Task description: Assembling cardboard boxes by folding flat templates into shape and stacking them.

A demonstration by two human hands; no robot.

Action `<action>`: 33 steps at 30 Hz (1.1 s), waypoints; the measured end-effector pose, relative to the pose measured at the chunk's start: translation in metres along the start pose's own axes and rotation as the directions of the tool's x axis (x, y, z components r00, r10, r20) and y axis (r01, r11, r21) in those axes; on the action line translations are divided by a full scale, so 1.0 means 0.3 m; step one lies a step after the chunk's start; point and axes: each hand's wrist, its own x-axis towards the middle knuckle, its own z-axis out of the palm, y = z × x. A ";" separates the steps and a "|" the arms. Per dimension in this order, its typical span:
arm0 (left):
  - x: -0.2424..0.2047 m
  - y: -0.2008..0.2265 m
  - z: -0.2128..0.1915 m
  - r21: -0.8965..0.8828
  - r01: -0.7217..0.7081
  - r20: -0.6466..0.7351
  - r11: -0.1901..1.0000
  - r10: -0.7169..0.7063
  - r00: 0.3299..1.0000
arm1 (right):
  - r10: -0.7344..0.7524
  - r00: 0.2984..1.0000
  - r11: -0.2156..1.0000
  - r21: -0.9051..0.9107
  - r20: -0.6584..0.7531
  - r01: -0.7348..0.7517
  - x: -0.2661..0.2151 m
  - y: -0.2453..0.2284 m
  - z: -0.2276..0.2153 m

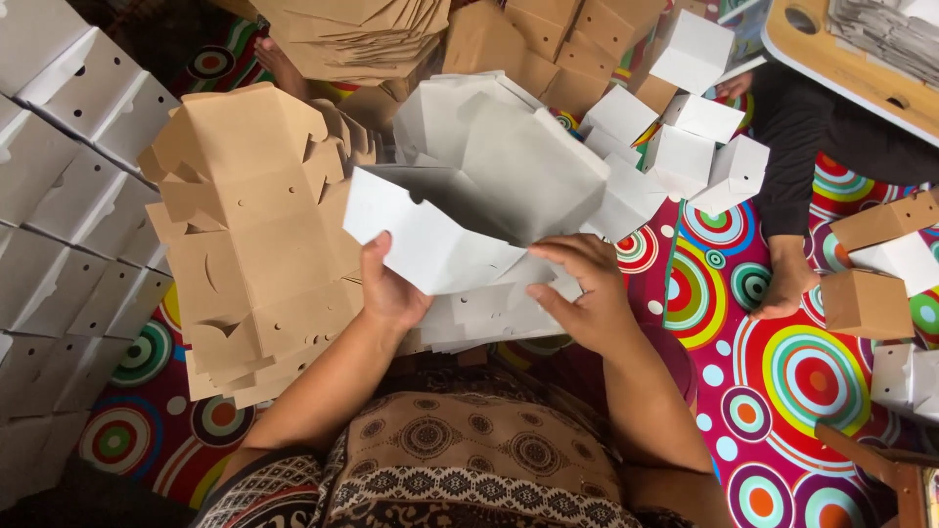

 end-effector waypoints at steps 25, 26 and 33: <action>0.056 -0.130 0.037 0.520 -0.854 0.652 0.028 0.632 0.418 | -0.143 0.989 0.980 -0.130 0.039 0.147 0.133 -0.118 0.088; 0.046 -0.126 0.051 0.550 -0.834 0.687 -0.042 0.591 0.423 | -0.160 0.987 0.971 -0.180 -0.013 0.155 0.139 -0.105 0.117; -0.027 -0.033 0.076 0.317 -0.894 0.929 -0.316 0.291 0.226 | -0.353 0.925 0.761 -0.530 0.144 0.373 0.138 0.088 0.208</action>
